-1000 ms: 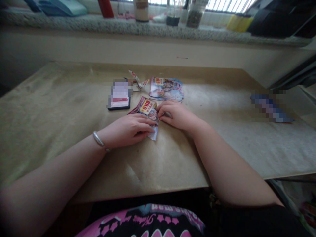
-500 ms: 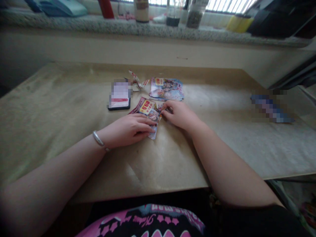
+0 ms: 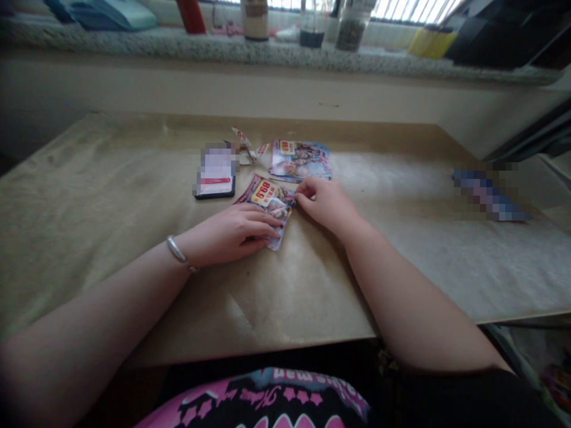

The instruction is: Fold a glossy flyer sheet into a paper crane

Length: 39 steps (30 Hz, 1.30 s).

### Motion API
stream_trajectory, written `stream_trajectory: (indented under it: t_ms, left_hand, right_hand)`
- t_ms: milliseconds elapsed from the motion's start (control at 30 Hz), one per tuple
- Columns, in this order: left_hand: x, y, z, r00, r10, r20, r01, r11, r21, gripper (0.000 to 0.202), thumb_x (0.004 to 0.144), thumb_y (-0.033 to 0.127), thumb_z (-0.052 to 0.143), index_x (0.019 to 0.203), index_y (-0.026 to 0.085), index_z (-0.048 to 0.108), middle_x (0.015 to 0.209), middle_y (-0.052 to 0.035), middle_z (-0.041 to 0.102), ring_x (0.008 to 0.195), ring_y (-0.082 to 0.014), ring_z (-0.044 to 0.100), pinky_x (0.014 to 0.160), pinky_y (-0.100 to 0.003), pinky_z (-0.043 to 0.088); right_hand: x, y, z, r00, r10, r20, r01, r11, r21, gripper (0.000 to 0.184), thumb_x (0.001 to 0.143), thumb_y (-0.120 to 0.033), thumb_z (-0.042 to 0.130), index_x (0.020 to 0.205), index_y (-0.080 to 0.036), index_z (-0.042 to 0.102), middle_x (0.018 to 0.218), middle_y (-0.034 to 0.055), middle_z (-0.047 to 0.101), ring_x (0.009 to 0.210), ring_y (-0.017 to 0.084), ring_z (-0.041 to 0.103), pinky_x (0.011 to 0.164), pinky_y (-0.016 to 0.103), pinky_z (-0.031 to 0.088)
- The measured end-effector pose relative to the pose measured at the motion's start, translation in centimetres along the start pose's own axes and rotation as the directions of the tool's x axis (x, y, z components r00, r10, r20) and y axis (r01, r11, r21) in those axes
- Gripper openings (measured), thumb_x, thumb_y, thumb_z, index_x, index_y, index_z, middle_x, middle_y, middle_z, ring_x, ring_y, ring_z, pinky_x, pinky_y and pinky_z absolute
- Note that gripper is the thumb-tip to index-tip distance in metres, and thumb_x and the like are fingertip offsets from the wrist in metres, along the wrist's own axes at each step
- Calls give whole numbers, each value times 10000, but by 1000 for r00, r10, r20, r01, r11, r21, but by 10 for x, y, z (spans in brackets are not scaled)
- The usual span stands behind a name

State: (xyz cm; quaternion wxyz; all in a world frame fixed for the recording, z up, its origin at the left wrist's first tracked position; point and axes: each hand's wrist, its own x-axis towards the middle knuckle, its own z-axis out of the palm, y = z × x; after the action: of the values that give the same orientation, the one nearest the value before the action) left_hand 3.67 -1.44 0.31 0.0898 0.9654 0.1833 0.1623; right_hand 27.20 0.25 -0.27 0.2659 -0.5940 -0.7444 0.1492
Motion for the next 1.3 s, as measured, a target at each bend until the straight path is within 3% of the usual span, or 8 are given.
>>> stream_trajectory:
  t_ms: [233,400,567,833,1000,1100,1300]
  left_hand:
    - [0,0,1,997,-68,34,68,998,-5,220,894,210,553,1072,188,682,1191,-67,688,1120,-206,624,1021,-353,478]
    - [0,1,1,998,-56,39,57,998,-8,221,911,220,537,1073,190,684,1254,-58,656,1197,-209,577,1086,-375,435]
    - [-1,1,2,989,-133,59,132,991,33,314,901,251,561,1191,160,636,1358,-101,578,1276,-242,513,1121,-412,398]
    - [-1,1,2,985,-152,84,150,988,34,325,908,251,551,1211,162,627,1352,-107,575,1265,-240,513,1114,-406,398]
    - [-1,2,2,984,-159,80,157,987,26,320,890,252,578,1186,140,619,1320,-114,593,1256,-238,518,1116,-401,395]
    - [-2,3,1,983,-171,69,171,985,18,291,878,240,583,1141,121,619,1289,-127,597,1226,-244,531,1097,-396,411]
    - [-1,4,0,978,-198,72,198,980,1,212,863,260,578,1028,144,643,1081,-111,605,1035,-244,586,968,-409,488]
  right_hand:
    - [5,6,5,999,50,-19,-48,994,103,131,773,-291,609,790,-179,675,686,17,656,621,140,556,594,276,421]
    - [6,6,7,996,80,-33,-71,973,217,96,744,-263,659,793,-181,654,641,-7,625,575,124,539,572,268,423]
    - [3,-3,2,989,114,-98,-76,941,330,289,711,-271,728,969,-203,616,616,-33,626,542,122,547,550,264,412]
    - [1,-11,3,994,84,-70,-38,865,500,304,654,-295,741,920,-212,622,607,-48,584,524,102,505,493,243,382]
    - [2,-9,9,992,120,41,-125,875,467,217,655,-316,710,770,-195,573,585,-39,558,523,98,479,486,237,339]
    - [2,-8,11,991,127,49,-136,910,391,180,671,-310,682,695,-195,544,587,-33,547,525,98,466,491,242,329]
    - [1,-8,14,994,82,76,-101,949,300,178,689,-333,652,750,-178,588,661,-4,598,572,125,505,528,262,373]
